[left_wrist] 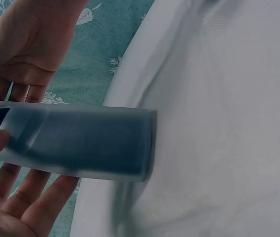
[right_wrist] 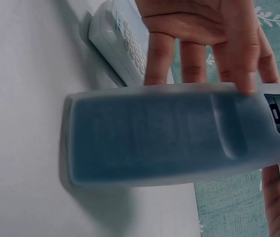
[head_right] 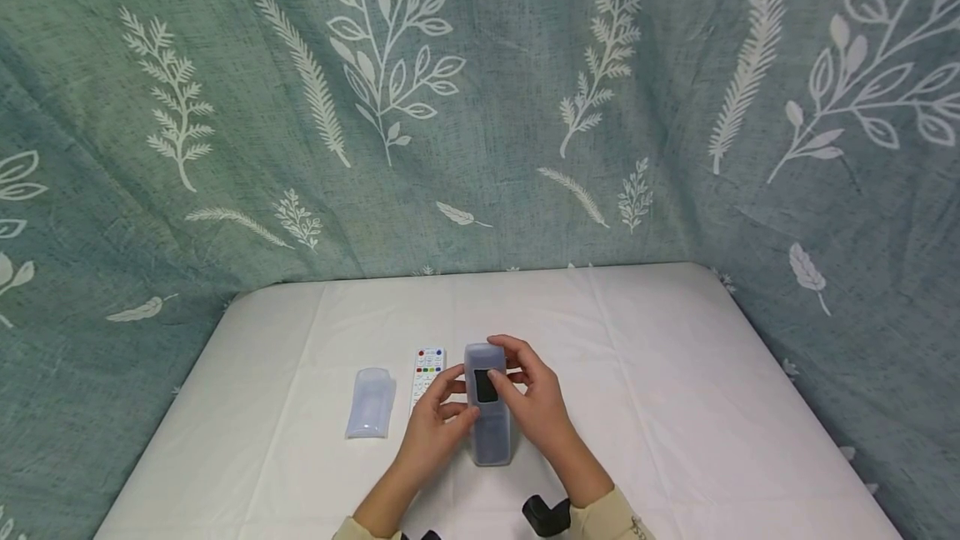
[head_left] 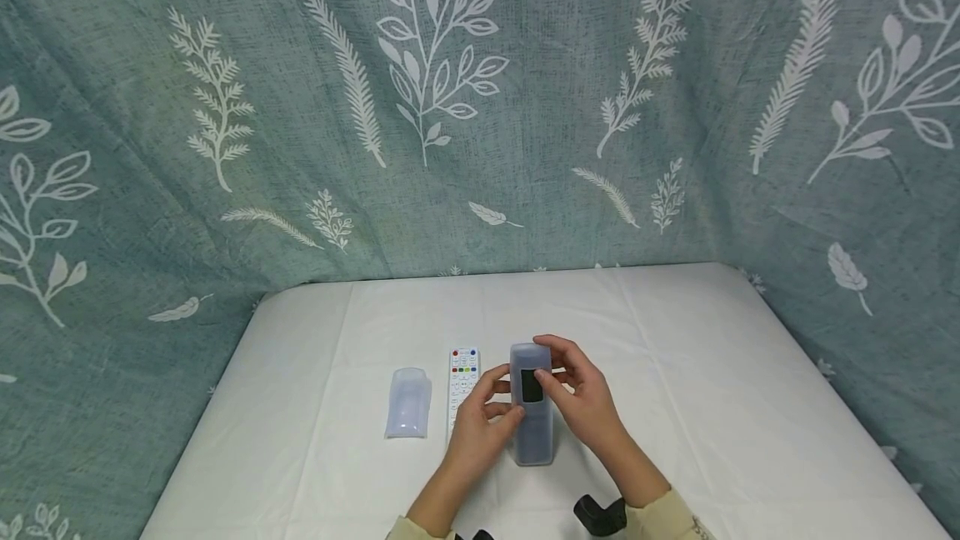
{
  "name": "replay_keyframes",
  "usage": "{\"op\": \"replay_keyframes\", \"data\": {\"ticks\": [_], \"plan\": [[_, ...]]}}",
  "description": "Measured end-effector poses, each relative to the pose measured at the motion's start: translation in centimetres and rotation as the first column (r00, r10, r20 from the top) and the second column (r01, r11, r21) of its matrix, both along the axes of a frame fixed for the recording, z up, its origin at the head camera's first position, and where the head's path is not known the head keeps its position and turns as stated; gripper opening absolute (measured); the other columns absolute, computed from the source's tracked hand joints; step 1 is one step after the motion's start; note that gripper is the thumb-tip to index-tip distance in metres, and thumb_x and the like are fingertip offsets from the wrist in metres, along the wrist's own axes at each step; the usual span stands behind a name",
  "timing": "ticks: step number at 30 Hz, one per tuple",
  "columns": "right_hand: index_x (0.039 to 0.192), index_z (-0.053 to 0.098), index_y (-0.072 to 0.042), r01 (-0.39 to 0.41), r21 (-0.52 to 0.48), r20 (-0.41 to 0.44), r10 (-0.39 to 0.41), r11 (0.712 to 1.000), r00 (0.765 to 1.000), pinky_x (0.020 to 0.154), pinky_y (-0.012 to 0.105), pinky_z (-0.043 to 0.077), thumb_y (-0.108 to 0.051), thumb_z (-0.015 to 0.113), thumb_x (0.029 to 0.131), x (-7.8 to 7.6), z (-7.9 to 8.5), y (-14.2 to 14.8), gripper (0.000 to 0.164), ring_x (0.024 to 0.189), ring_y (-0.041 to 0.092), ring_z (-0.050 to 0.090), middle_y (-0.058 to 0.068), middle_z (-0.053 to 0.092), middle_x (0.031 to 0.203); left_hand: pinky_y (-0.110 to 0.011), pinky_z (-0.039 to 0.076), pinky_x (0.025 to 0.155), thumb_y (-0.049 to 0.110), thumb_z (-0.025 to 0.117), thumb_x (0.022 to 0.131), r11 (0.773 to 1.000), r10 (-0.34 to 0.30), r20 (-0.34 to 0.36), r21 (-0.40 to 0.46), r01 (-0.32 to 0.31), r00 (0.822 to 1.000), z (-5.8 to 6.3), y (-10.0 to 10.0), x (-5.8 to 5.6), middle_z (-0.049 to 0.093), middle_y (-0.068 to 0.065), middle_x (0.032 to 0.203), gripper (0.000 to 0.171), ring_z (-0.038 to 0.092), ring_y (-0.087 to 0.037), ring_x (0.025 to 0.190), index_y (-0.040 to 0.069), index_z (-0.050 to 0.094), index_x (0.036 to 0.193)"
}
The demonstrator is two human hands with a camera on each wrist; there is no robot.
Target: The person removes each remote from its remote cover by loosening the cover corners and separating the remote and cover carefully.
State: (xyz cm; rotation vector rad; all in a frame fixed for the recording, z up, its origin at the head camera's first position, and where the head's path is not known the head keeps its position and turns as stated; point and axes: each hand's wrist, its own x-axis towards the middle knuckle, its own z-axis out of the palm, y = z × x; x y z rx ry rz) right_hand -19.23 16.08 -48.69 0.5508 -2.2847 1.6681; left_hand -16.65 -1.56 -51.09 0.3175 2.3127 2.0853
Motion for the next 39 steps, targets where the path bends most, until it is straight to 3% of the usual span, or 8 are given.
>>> {"op": "replay_keyframes", "data": {"ticks": [8,14,19,27,32,39], "plan": [[0.132,0.058,-0.015,-0.009,-0.011,-0.030,0.008,1.000,1.000,0.078,0.022,0.056,-0.005,0.066,0.094,0.4,0.1,-0.1,0.040,0.095,0.011,0.063,0.007,0.067,0.110,-0.020,0.058,0.076,0.012,0.072,0.091,0.999,0.024,-0.079,-0.038,-0.027,0.997,1.8,0.0,-0.9,0.065,-0.012,0.121,0.056,0.071,-0.019,0.095,0.026,0.053,0.142],[0.129,0.058,-0.005,0.004,0.017,-0.074,-0.003,1.000,0.997,0.076,0.022,0.057,0.004,0.065,0.092,0.9,0.7,-0.5,0.040,0.094,0.017,0.063,0.013,0.067,0.111,-0.022,0.059,0.075,0.007,0.073,0.090,0.997,0.052,-0.152,-0.052,-0.061,0.987,3.1,0.2,-1.6,0.069,-0.008,0.118,0.054,0.070,-0.020,0.095,0.028,0.058,0.137],[0.124,0.059,0.003,0.015,0.026,-0.095,-0.013,1.000,0.995,0.074,0.025,0.057,0.010,0.065,0.089,1.5,1.7,-0.7,0.037,0.091,0.011,0.062,0.016,0.067,0.106,-0.019,0.059,0.073,0.005,0.074,0.088,0.994,0.069,-0.184,-0.073,-0.083,0.981,3.6,0.4,-1.7,0.069,-0.003,0.119,0.050,0.068,-0.022,0.100,0.030,0.063,0.131],[0.125,0.061,-0.009,-0.001,0.004,-0.116,0.001,1.000,0.993,0.077,0.024,0.057,0.001,0.066,0.093,0.6,0.0,0.0,0.034,0.095,0.017,0.064,0.009,0.068,0.111,-0.019,0.059,0.074,0.006,0.075,0.087,0.991,0.076,-0.220,-0.089,-0.097,0.973,4.0,0.5,-1.6,0.069,0.002,0.116,0.036,0.067,-0.022,0.101,0.025,0.070,0.118],[0.122,0.064,-0.014,0.004,-0.018,-0.143,-0.007,1.000,0.990,0.075,0.024,0.058,-0.003,0.068,0.093,0.6,-0.2,0.0,0.032,0.094,0.017,0.065,0.005,0.069,0.110,-0.019,0.059,0.073,0.006,0.075,0.088,0.992,0.080,-0.240,-0.079,-0.102,0.967,3.9,0.6,-1.5,0.070,0.003,0.114,0.033,0.067,-0.021,0.100,0.024,0.072,0.115],[0.113,0.066,-0.001,0.050,0.019,-0.164,-0.046,0.999,0.985,0.070,0.024,0.059,0.007,0.068,0.088,2.1,2.9,-0.6,0.026,0.092,0.014,0.066,0.013,0.071,0.105,-0.020,0.059,0.070,0.008,0.076,0.088,0.995,0.084,-0.260,-0.037,-0.097,0.962,3.9,0.8,-1.4,0.071,0.003,0.112,0.028,0.068,-0.022,0.098,0.023,0.073,0.112]]}}
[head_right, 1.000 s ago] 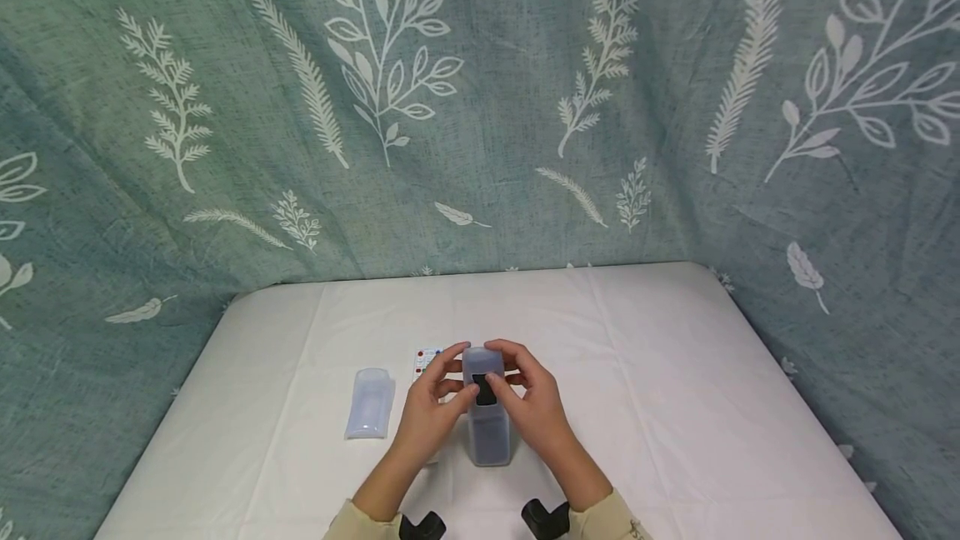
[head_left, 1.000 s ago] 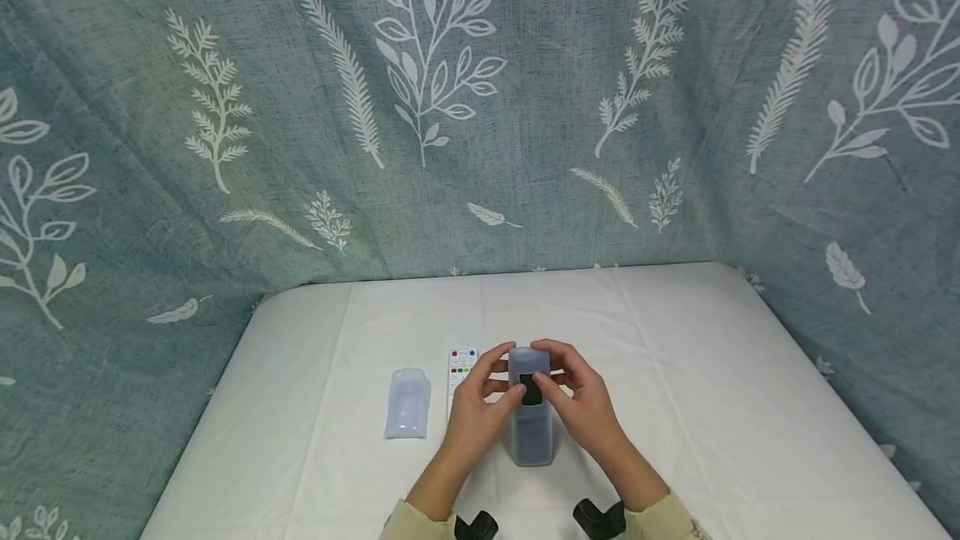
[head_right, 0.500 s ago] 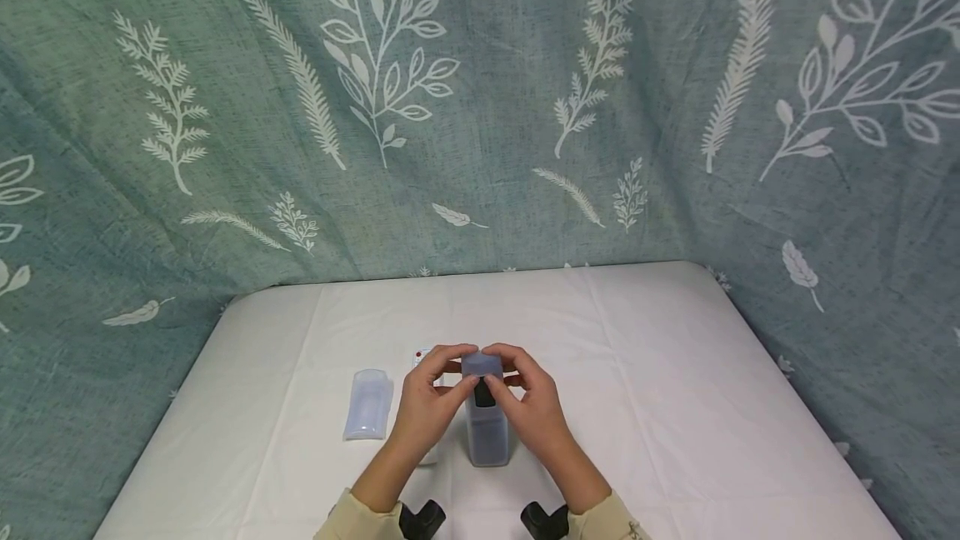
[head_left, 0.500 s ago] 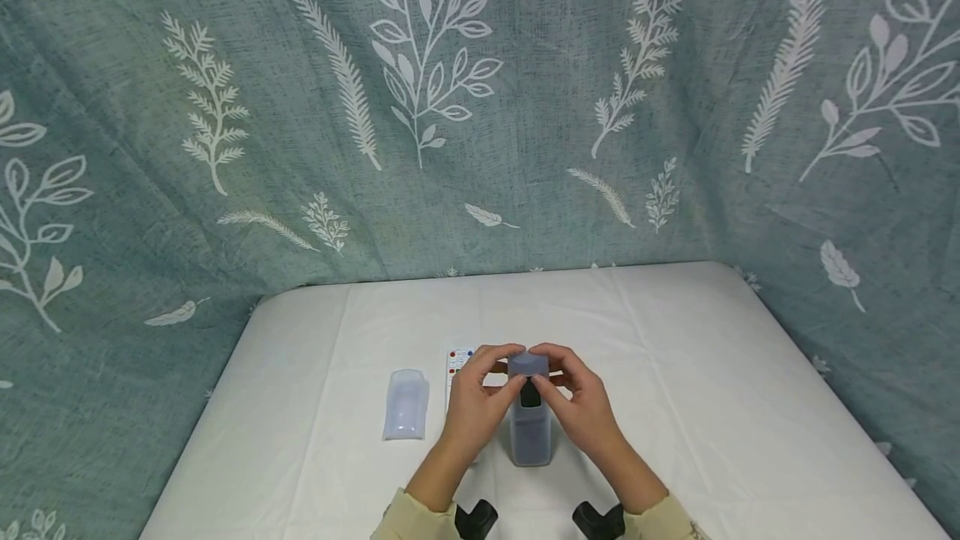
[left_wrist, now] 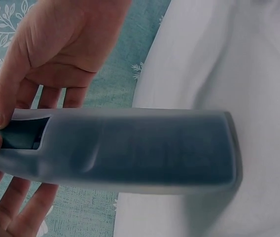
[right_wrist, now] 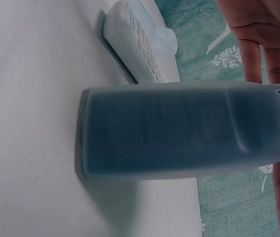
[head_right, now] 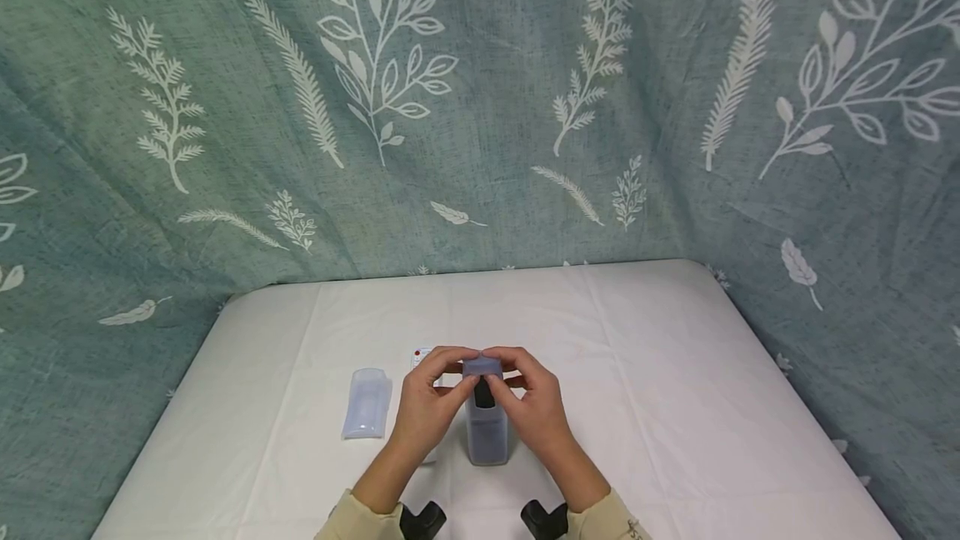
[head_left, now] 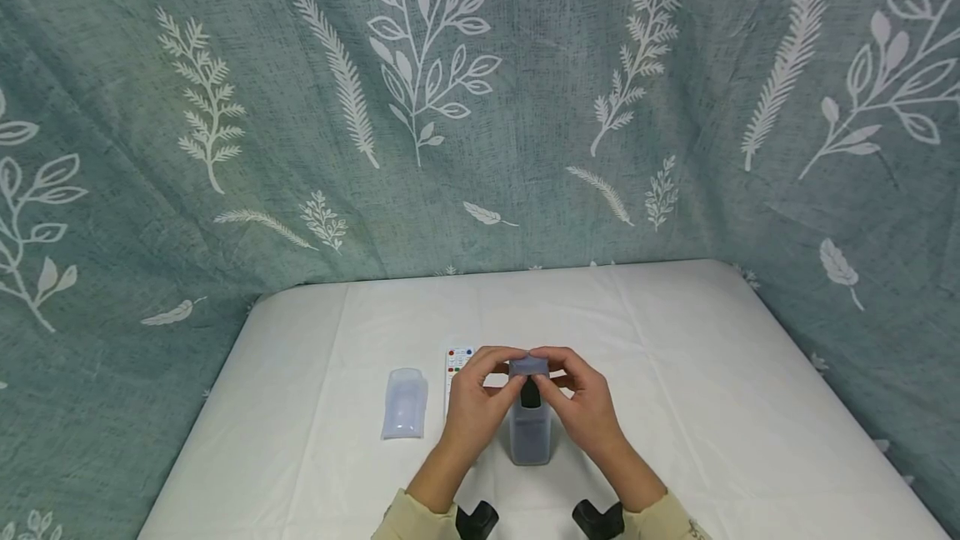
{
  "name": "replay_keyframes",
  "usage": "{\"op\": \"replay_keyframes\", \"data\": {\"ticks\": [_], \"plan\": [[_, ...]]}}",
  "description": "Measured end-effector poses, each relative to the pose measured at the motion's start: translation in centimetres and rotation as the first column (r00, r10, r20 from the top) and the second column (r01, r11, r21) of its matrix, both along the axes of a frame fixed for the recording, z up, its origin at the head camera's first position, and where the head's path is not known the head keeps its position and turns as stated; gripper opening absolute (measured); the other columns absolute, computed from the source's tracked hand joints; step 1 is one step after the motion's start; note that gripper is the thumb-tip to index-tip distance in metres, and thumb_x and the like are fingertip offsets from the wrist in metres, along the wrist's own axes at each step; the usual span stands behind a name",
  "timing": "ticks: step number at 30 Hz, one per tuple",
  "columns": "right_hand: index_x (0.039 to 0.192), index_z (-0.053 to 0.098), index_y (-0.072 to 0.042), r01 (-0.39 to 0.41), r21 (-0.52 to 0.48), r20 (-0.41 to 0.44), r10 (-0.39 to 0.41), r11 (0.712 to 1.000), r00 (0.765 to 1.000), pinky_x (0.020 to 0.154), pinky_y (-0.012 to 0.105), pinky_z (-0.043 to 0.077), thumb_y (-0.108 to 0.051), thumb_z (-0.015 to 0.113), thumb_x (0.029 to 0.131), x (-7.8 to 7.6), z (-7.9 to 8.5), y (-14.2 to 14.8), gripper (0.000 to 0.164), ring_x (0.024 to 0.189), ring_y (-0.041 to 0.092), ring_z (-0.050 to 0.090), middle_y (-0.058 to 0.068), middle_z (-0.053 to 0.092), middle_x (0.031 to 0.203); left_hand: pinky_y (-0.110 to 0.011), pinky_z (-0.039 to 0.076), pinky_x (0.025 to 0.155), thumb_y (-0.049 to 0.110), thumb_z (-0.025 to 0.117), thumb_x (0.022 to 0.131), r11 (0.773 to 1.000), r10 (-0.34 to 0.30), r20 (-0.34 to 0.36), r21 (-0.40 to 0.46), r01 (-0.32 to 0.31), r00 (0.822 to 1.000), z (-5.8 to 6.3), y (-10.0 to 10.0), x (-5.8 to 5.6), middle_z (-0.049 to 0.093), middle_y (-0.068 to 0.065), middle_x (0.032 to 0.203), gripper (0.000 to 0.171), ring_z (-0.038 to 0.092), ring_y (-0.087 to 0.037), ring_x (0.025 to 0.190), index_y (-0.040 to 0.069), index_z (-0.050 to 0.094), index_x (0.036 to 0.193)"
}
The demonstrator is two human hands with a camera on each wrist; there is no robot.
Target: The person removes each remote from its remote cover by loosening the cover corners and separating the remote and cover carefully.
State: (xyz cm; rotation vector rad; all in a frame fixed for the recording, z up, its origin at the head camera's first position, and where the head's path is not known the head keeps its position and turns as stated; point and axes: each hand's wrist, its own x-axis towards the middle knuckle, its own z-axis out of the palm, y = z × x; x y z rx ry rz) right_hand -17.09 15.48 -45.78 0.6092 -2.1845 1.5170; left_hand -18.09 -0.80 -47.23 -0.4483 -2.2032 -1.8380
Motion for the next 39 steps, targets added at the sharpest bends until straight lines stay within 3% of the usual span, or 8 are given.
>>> {"op": "replay_keyframes", "data": {"ticks": [8,17,21,25,30,34,39], "plan": [[0.107,0.071,-0.004,0.066,-0.025,-0.025,-0.067,0.997,0.997,0.066,0.018,0.057,0.005,0.070,0.087,0.2,0.2,-0.2,0.022,0.088,0.014,0.067,0.011,0.074,0.101,-0.020,0.060,0.072,0.007,0.076,0.087,1.000,-0.012,0.009,-0.017,0.012,1.000,0.0,0.0,0.1,0.070,0.001,0.113,0.030,0.068,-0.021,0.099,0.022,0.072,0.113],[0.104,0.073,-0.003,0.080,0.023,-0.084,-0.078,0.997,0.993,0.065,0.016,0.057,0.008,0.070,0.086,0.2,0.5,-0.1,0.021,0.086,0.014,0.068,0.012,0.076,0.097,-0.024,0.061,0.074,0.009,0.075,0.089,0.999,-0.018,-0.062,-0.040,0.016,0.998,-0.4,-0.2,0.2,0.070,0.002,0.115,0.030,0.069,-0.015,0.099,0.022,0.071,0.115],[0.102,0.074,-0.001,0.082,0.010,-0.086,-0.080,0.997,0.993,0.063,0.014,0.057,0.010,0.070,0.085,0.2,0.7,0.0,0.020,0.085,0.006,0.068,0.013,0.076,0.095,-0.024,0.062,0.074,0.009,0.074,0.089,0.999,-0.033,-0.081,-0.035,0.030,0.996,-0.4,-0.2,0.2,0.070,0.000,0.116,0.029,0.070,-0.019,0.099,0.019,0.071,0.116],[0.103,0.074,-0.001,0.053,-0.001,-0.066,-0.053,0.999,0.996,0.063,0.016,0.058,0.011,0.068,0.086,-0.5,-0.4,0.4,0.021,0.087,-0.003,0.067,0.015,0.076,0.097,-0.023,0.061,0.075,0.009,0.074,0.089,0.999,-0.044,-0.091,-0.027,0.041,0.995,-0.4,-0.2,0.3,0.070,-0.002,0.117,0.029,0.071,-0.023,0.099,0.017,0.071,0.117],[0.108,0.073,-0.001,-0.040,-0.035,-0.034,0.039,0.999,0.999,0.063,0.024,0.061,0.010,0.065,0.089,-1.5,-1.8,1.3,0.023,0.084,-0.001,0.071,0.018,0.076,0.100,-0.024,0.061,0.075,0.011,0.074,0.089,0.999,-0.052,-0.100,-0.020,0.050,0.994,-0.5,-0.4,0.2,0.071,-0.002,0.117,0.028,0.071,-0.024,0.099,0.018,0.071,0.117],[0.110,0.073,-0.003,-0.085,-0.050,-0.005,0.085,0.995,0.996,0.064,0.028,0.062,0.005,0.064,0.092,-1.8,-2.0,1.7,0.021,0.086,0.001,0.072,0.017,0.076,0.102,-0.025,0.061,0.075,0.011,0.074,0.089,0.998,-0.052,-0.107,-0.027,0.049,0.993,-0.5,-0.5,0.2,0.072,-0.002,0.116,0.029,0.071,-0.023,0.098,0.017,0.072,0.117],[0.108,0.075,-0.006,-0.068,-0.045,0.045,0.070,0.997,0.997,0.063,0.028,0.062,-0.002,0.064,0.094,-1.9,-1.7,1.9,0.018,0.085,0.000,0.072,0.014,0.077,0.100,-0.025,0.061,0.076,0.011,0.074,0.089,0.998,-0.051,-0.104,-0.054,0.045,0.993,-0.5,-0.5,0.2,0.072,0.001,0.116,0.031,0.071,-0.018,0.099,0.020,0.071,0.118]]}}
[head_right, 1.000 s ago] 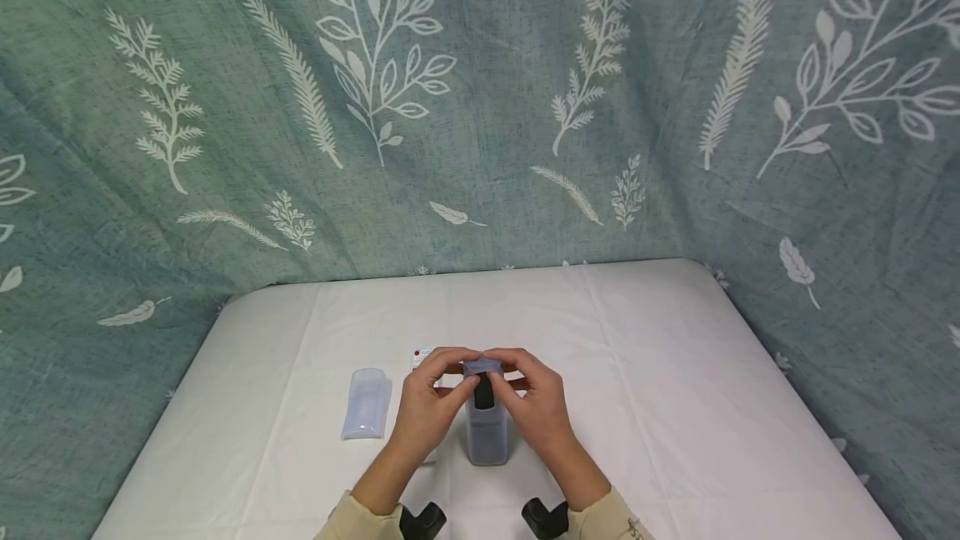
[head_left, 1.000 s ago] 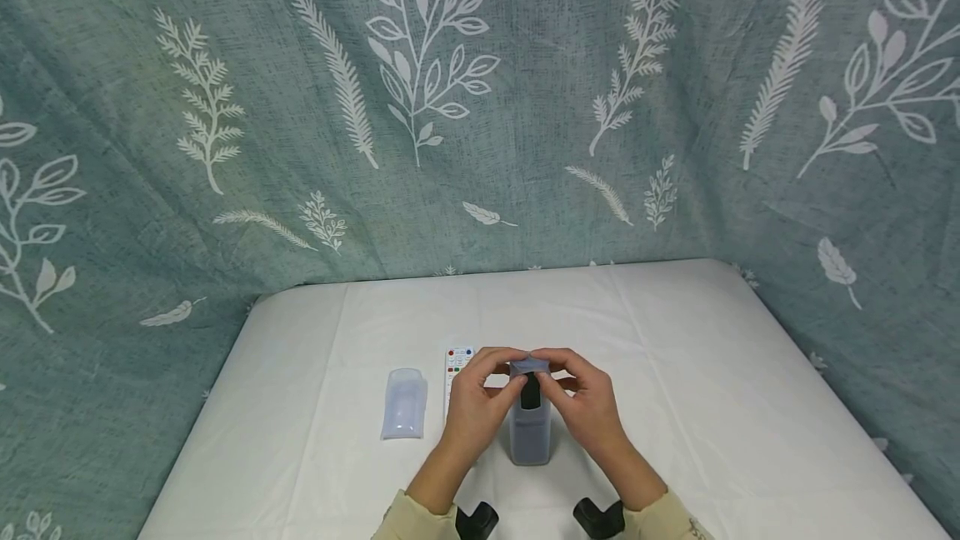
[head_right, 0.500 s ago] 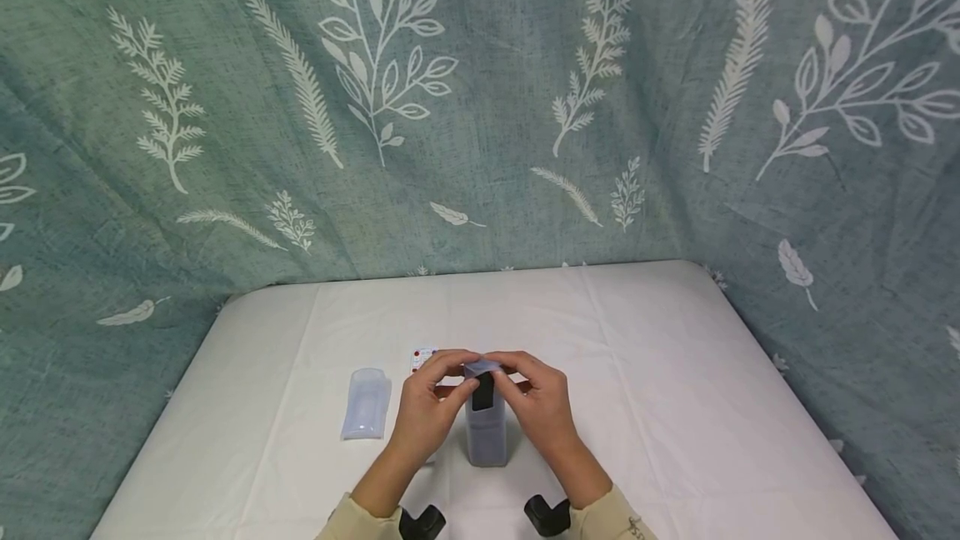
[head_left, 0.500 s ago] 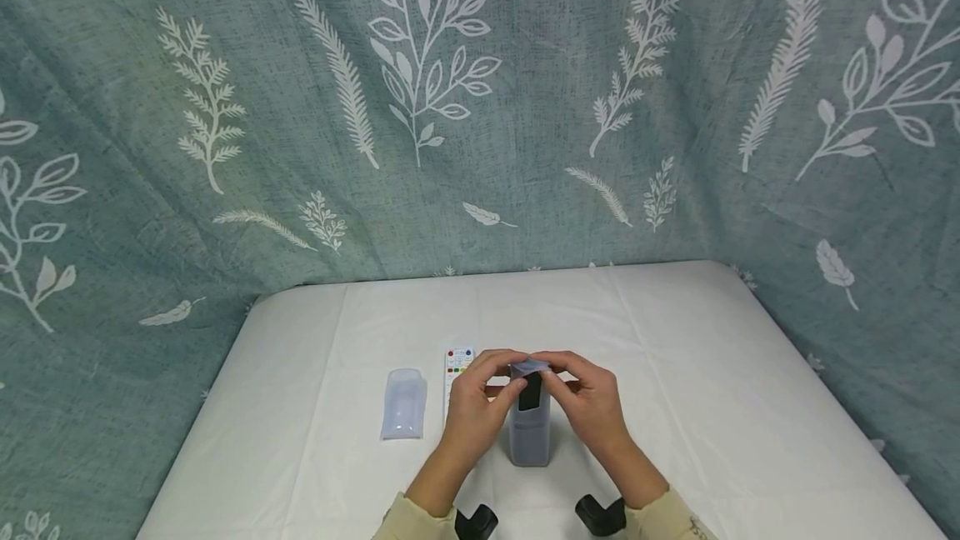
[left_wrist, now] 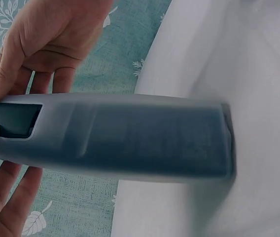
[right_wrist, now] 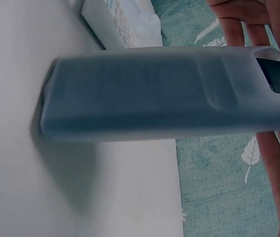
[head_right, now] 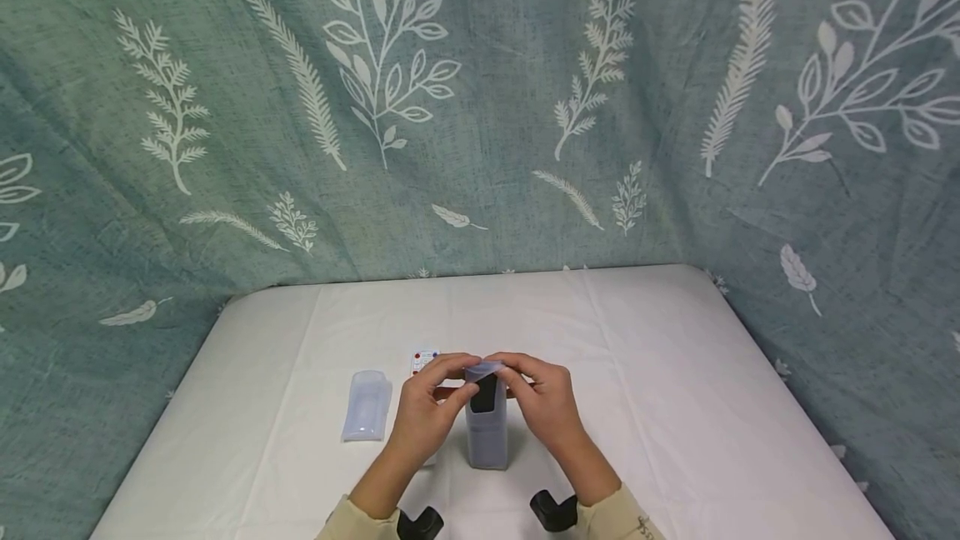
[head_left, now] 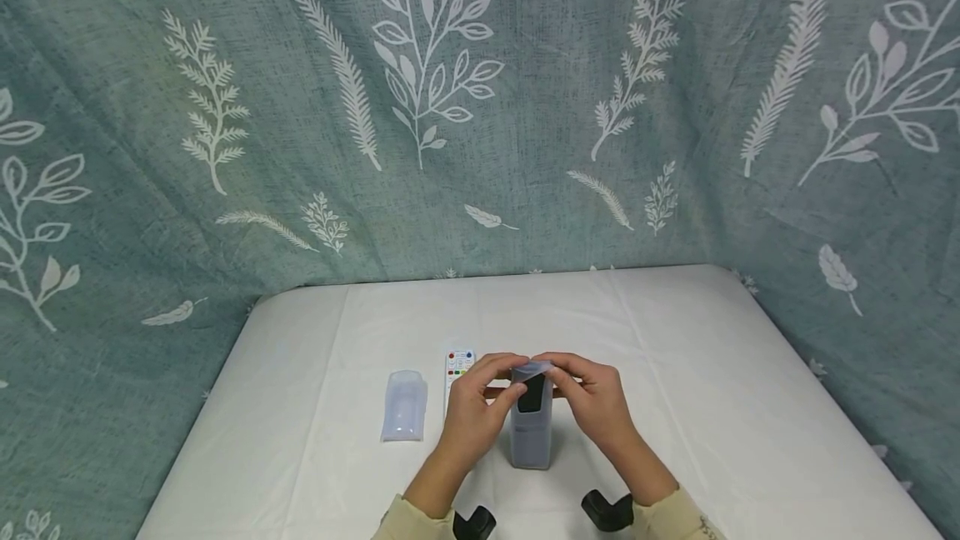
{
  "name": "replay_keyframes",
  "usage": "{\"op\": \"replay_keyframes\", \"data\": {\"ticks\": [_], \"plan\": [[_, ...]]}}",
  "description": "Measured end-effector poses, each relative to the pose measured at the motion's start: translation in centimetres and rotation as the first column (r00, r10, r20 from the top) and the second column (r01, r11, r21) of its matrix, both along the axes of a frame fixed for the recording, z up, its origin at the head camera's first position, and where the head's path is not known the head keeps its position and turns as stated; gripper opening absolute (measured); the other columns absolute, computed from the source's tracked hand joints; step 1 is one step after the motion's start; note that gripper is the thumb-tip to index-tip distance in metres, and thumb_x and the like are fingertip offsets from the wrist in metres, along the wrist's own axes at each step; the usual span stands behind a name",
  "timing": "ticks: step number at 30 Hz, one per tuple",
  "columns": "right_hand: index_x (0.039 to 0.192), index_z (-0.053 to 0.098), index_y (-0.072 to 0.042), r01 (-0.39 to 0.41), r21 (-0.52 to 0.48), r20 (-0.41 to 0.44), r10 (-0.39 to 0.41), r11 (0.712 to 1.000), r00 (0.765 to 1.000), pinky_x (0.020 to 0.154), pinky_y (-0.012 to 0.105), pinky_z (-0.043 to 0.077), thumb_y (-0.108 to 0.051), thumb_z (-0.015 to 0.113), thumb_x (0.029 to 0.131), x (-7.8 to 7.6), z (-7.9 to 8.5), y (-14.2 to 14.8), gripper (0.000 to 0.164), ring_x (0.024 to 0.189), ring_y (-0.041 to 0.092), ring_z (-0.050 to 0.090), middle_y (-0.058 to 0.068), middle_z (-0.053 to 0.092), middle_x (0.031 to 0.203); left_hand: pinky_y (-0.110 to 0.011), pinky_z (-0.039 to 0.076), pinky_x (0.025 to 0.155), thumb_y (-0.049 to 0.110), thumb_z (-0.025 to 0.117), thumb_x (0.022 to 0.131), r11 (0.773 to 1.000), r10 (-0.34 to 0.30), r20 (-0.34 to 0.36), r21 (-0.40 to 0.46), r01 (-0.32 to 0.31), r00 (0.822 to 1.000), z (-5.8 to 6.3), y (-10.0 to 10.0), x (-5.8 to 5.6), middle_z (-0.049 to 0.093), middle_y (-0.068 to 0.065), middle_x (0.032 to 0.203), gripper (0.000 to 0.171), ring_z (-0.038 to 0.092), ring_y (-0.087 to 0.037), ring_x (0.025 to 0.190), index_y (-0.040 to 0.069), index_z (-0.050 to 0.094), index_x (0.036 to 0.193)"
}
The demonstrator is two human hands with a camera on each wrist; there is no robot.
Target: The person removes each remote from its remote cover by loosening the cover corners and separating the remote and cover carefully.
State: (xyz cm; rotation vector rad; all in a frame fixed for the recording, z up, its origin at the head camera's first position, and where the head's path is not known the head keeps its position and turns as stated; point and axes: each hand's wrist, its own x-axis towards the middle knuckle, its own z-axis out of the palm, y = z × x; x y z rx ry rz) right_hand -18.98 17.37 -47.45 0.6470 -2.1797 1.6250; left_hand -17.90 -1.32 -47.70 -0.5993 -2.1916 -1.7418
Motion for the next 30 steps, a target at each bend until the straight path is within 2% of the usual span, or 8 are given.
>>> {"op": "replay_keyframes", "data": {"ticks": [10,18,25,30], "plan": [[0.107,0.074,-0.006,-0.017,0.020,0.109,0.015,1.000,0.994,0.064,0.028,0.062,-0.008,0.061,0.098,0.0,0.6,0.1,0.016,0.085,-0.001,0.070,0.015,0.076,0.098,-0.026,0.061,0.076,0.008,0.075,0.088,1.000,-0.022,-0.018,0.005,0.023,1.000,0.0,-0.2,0.1,0.072,-0.001,0.117,0.033,0.070,-0.016,0.099,0.018,0.071,0.119],[0.105,0.073,-0.006,-0.037,0.004,0.226,0.035,0.999,0.973,0.068,0.028,0.063,-0.016,0.058,0.101,-0.6,1.1,0.3,0.018,0.084,0.001,0.070,0.015,0.074,0.097,-0.027,0.061,0.078,0.006,0.074,0.087,1.000,-0.026,-0.017,0.000,0.026,1.000,0.0,-0.3,0.0,0.072,0.000,0.116,0.032,0.070,-0.016,0.099,0.018,0.071,0.117],[0.104,0.071,-0.004,-0.071,-0.027,0.270,0.076,0.997,0.960,0.071,0.029,0.063,-0.016,0.056,0.102,-0.8,1.1,0.3,0.019,0.085,0.002,0.069,-0.004,0.071,0.093,-0.027,0.061,0.078,0.004,0.075,0.086,1.000,-0.029,-0.018,-0.002,0.029,0.999,-0.1,-0.2,-0.1,0.072,-0.002,0.115,0.032,0.071,-0.021,0.098,0.016,0.072,0.116],[0.103,0.070,-0.004,-0.066,-0.031,0.313,0.072,0.997,0.947,0.072,0.029,0.062,-0.019,0.056,0.102,-0.9,1.3,0.3,0.021,0.084,0.003,0.069,-0.005,0.070,0.092,-0.027,0.061,0.079,0.004,0.075,0.086,0.999,-0.037,-0.007,0.009,0.037,0.999,0.0,-0.3,-0.1,0.072,-0.002,0.115,0.032,0.072,-0.024,0.099,0.016,0.072,0.116]]}}
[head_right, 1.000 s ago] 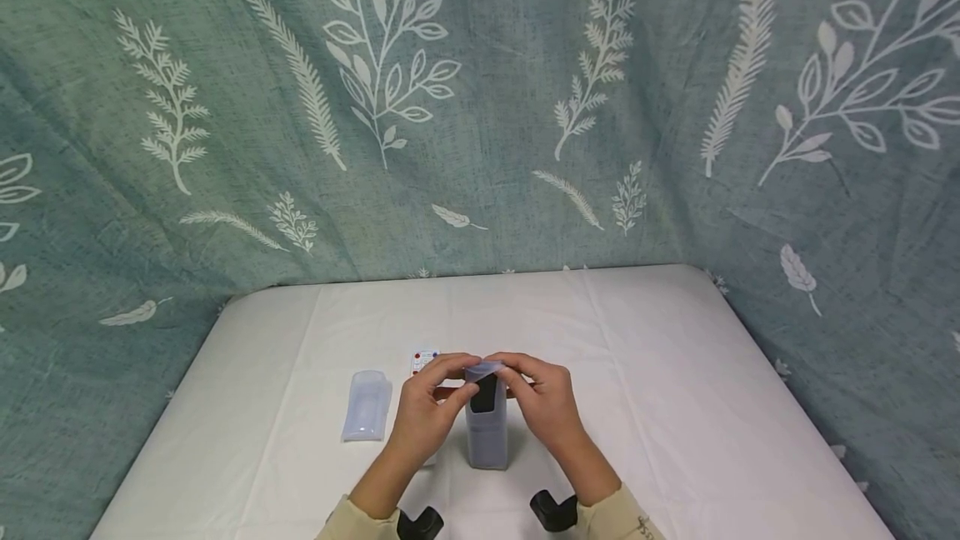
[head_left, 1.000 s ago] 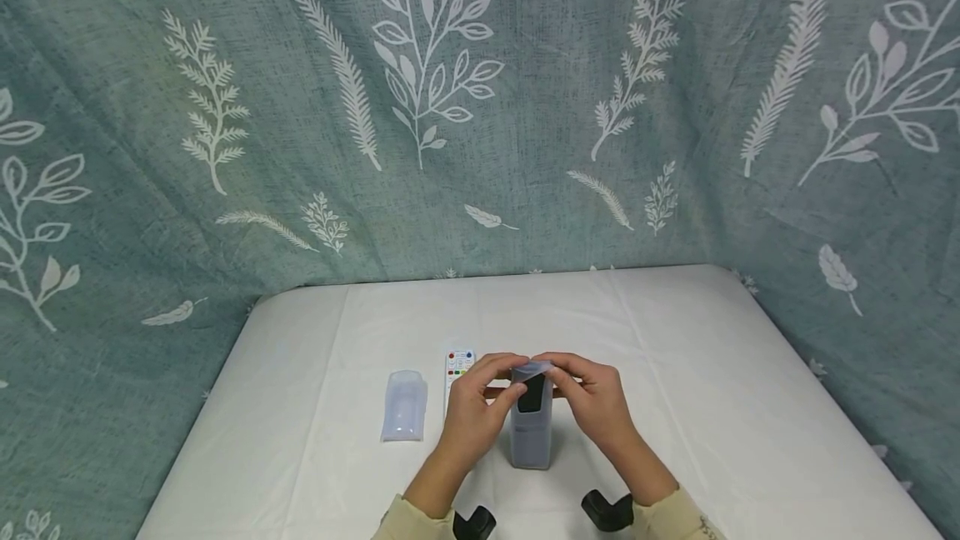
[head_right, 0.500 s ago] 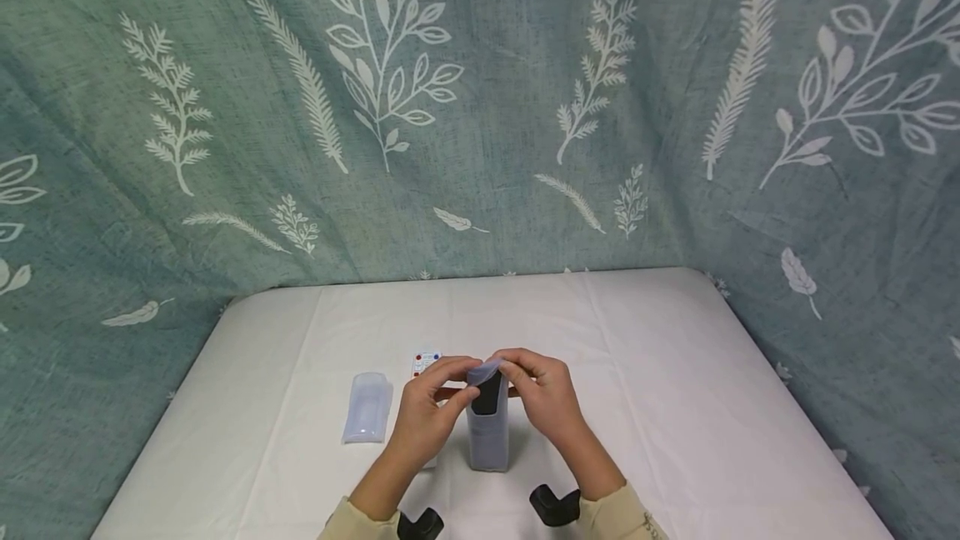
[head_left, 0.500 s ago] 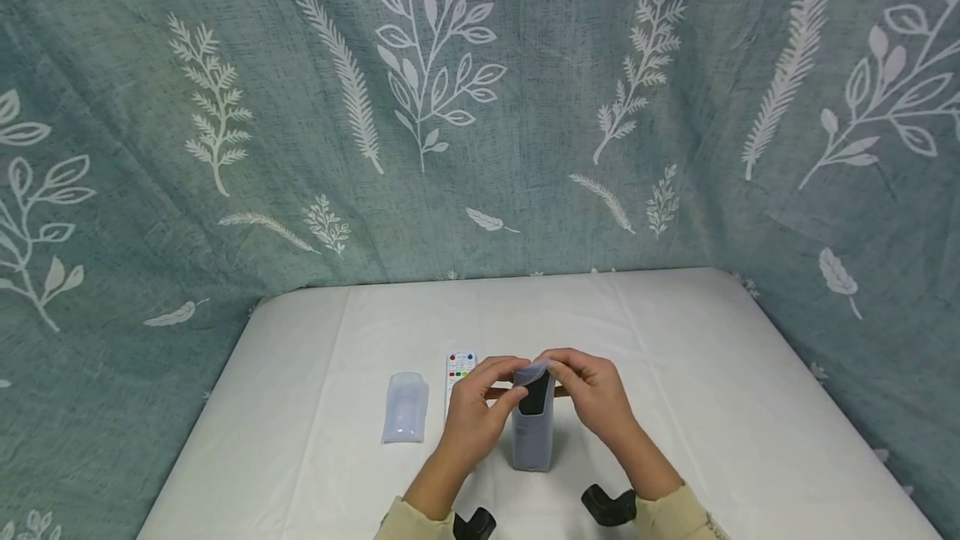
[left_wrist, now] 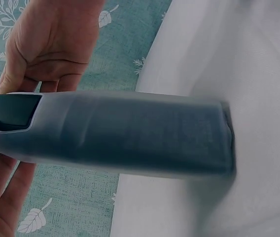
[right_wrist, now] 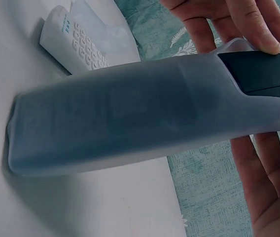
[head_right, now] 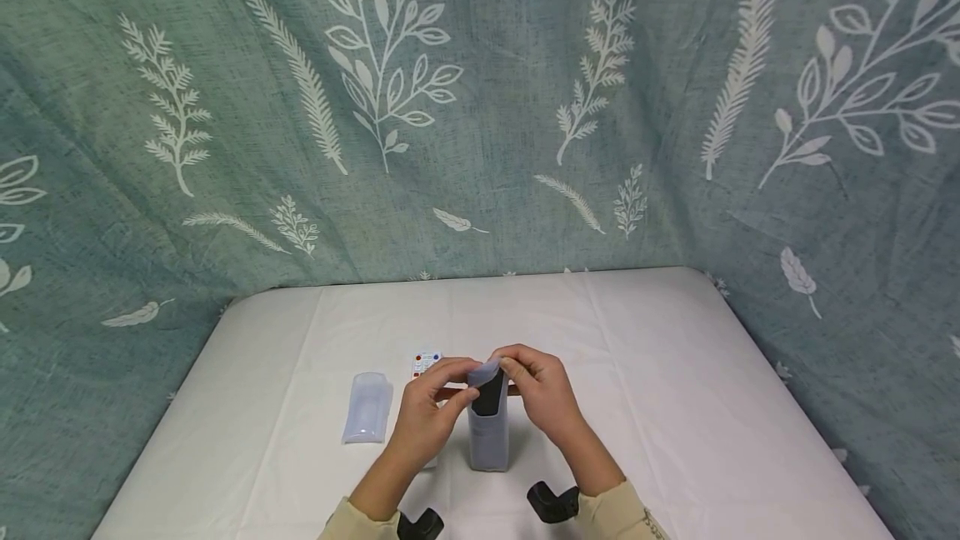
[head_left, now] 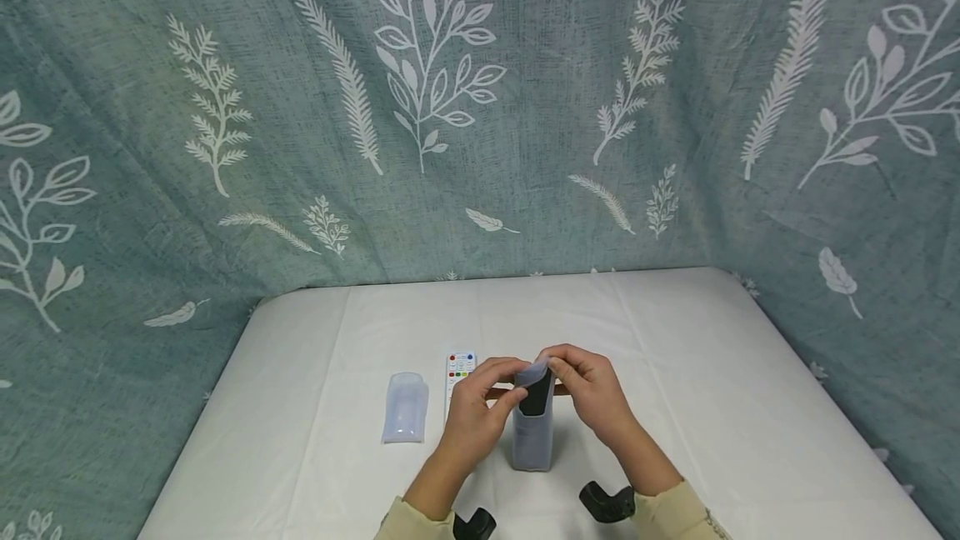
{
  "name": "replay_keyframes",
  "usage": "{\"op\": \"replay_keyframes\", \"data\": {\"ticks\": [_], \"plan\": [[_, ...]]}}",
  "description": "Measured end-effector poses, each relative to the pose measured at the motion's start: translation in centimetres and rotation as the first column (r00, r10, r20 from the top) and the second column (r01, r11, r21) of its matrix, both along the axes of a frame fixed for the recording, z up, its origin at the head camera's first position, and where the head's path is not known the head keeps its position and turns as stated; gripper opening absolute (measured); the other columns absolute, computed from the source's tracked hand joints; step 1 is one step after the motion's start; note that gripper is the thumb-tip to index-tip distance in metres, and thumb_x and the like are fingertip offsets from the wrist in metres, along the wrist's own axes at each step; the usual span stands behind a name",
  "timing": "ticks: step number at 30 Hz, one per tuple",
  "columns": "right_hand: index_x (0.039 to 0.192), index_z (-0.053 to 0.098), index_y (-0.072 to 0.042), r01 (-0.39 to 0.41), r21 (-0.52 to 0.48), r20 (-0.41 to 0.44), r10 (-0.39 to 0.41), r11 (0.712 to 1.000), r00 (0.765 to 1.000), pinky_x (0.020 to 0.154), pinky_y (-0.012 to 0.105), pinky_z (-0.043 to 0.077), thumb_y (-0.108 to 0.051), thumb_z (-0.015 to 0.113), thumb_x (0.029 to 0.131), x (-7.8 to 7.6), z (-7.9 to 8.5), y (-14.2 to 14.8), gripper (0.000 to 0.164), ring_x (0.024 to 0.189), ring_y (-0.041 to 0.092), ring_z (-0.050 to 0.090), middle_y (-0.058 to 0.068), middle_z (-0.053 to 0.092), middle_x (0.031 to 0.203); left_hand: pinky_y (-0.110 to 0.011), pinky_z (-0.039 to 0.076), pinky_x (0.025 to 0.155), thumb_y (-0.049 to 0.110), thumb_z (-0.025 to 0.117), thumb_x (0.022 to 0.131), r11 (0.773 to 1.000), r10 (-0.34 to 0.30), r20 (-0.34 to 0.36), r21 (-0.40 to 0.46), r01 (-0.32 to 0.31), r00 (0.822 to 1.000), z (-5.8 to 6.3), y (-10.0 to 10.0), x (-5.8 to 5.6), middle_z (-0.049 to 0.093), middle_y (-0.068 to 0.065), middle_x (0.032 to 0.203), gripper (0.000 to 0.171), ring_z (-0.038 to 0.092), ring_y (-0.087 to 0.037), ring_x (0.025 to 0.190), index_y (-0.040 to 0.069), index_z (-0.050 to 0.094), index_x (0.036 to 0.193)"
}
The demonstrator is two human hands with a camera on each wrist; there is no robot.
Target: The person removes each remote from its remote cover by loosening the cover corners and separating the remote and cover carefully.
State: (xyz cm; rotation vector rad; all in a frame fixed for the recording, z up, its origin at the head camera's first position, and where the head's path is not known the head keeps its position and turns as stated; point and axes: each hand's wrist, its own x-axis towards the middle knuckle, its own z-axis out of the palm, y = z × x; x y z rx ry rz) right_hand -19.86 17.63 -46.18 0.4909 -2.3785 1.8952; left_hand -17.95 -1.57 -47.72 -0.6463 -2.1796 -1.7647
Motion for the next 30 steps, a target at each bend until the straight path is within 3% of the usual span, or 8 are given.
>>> {"op": "replay_keyframes", "data": {"ticks": [10,14,19,23,30], "plan": [[0.105,0.070,-0.003,0.010,-0.021,0.103,-0.008,1.000,0.995,0.074,0.028,0.061,-0.023,0.055,0.102,-0.3,-0.2,-0.1,0.025,0.085,0.006,0.069,-0.007,0.070,0.092,-0.027,0.061,0.078,0.003,0.070,0.090,0.999,-0.024,-0.069,-0.023,0.023,0.997,0.0,-0.1,0.1,0.072,-0.007,0.116,0.030,0.072,-0.024,0.099,0.012,0.070,0.119],[0.108,0.069,-0.002,-0.015,-0.036,0.105,0.018,0.999,0.994,0.077,0.029,0.061,-0.023,0.056,0.102,-0.3,-0.4,0.0,0.026,0.089,0.006,0.068,-0.008,0.070,0.095,-0.027,0.061,0.078,0.002,0.070,0.090,0.999,-0.029,-0.069,-0.030,0.027,0.997,0.0,-0.2,0.1,0.072,-0.005,0.116,0.030,0.072,-0.023,0.100,0.013,0.070,0.118],[0.113,0.060,-0.001,-0.017,-0.100,0.122,0.029,0.995,0.992,0.076,0.027,0.060,-0.020,0.058,0.101,-0.3,-0.6,0.1,0.023,0.083,0.005,0.067,-0.009,0.065,0.085,-0.027,0.062,0.078,0.000,0.069,0.089,0.999,-0.035,-0.079,-0.025,0.033,0.996,-0.2,-0.1,0.1,0.072,-0.006,0.116,0.031,0.072,-0.025,0.100,0.011,0.070,0.118],[0.109,0.054,0.001,0.009,-0.144,0.097,0.005,0.989,0.995,0.075,0.027,0.060,-0.018,0.060,0.099,-0.1,-0.9,-0.2,0.022,0.079,0.004,0.065,-0.009,0.063,0.081,-0.027,0.062,0.077,0.002,0.068,0.091,0.999,-0.031,-0.091,-0.020,0.029,0.995,-0.1,0.0,0.2,0.072,-0.007,0.117,0.031,0.071,-0.025,0.101,0.011,0.069,0.120],[0.108,0.059,0.000,0.060,-0.153,0.076,-0.048,0.986,0.996,0.076,0.028,0.061,-0.018,0.059,0.101,0.4,-1.8,-0.5,0.019,0.080,0.007,0.068,-0.008,0.067,0.089,-0.026,0.061,0.073,0.002,0.069,0.091,1.000,-0.001,-0.133,-0.011,0.000,0.991,-0.3,-0.1,0.2,0.071,-0.008,0.114,0.031,0.071,-0.024,0.098,0.009,0.068,0.122]]}}
